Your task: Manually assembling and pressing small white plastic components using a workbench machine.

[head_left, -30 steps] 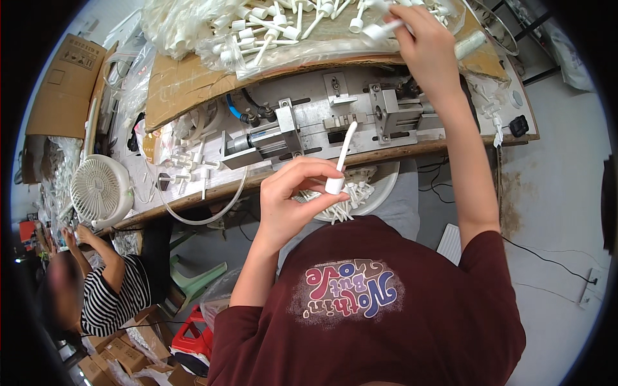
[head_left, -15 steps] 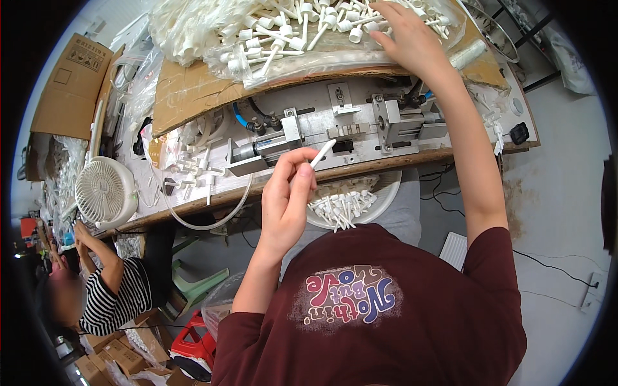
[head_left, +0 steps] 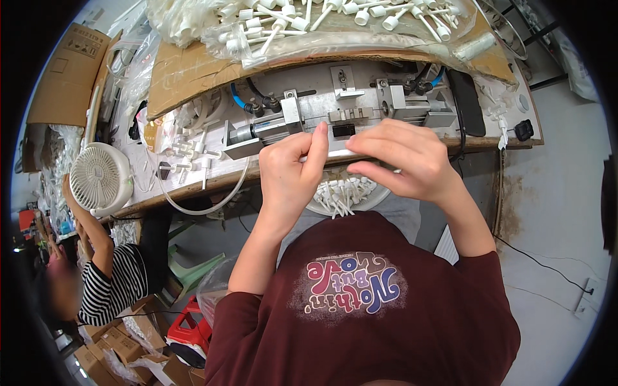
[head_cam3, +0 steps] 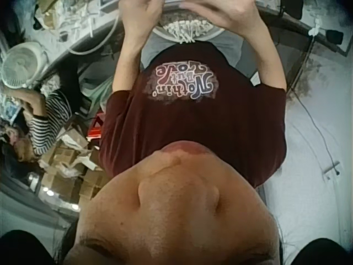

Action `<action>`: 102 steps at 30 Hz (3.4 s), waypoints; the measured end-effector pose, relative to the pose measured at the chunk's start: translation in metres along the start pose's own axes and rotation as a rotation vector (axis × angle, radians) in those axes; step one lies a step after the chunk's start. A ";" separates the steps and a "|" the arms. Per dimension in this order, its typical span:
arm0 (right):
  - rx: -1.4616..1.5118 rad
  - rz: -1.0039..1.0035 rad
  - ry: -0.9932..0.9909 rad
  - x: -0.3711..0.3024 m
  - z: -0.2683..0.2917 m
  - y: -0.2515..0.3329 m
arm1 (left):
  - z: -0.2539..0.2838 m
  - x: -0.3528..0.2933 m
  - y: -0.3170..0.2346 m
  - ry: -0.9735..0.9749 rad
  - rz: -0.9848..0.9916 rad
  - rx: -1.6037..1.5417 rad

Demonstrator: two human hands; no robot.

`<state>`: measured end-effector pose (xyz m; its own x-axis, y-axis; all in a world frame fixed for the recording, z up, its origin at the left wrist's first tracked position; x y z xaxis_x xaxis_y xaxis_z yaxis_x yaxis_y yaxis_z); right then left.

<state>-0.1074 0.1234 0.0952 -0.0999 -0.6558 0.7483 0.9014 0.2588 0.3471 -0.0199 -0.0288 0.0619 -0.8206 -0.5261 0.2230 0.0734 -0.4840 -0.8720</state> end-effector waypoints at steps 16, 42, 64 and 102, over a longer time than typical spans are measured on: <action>0.444 -0.575 0.052 -0.035 -0.019 -0.005 | -0.009 -0.010 -0.020 -0.144 -0.513 0.268; -0.815 -0.394 0.505 0.065 0.057 -0.204 | -0.024 -0.018 0.020 0.106 -0.352 0.353; -0.373 -0.270 0.478 0.060 0.050 -0.213 | -0.055 -0.008 0.031 0.159 -0.418 0.547; -0.426 -0.120 -0.154 0.018 0.041 -0.074 | -0.055 -0.014 0.030 0.062 -0.371 0.512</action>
<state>-0.1934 0.1216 0.1058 -0.2465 -0.5417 0.8036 0.9691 -0.1480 0.1975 -0.0372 0.0031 0.0089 -0.8739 -0.2249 0.4309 0.0269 -0.9075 -0.4191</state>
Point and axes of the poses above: each hand's wrist, its own x-axis towards the middle knuckle, its own z-axis out of the back of the hand, y = z × x, the point moved 4 cm from there along x, towards the middle knuckle, and after that the axes turned 6 degrees about z, right-handed, at the moved point
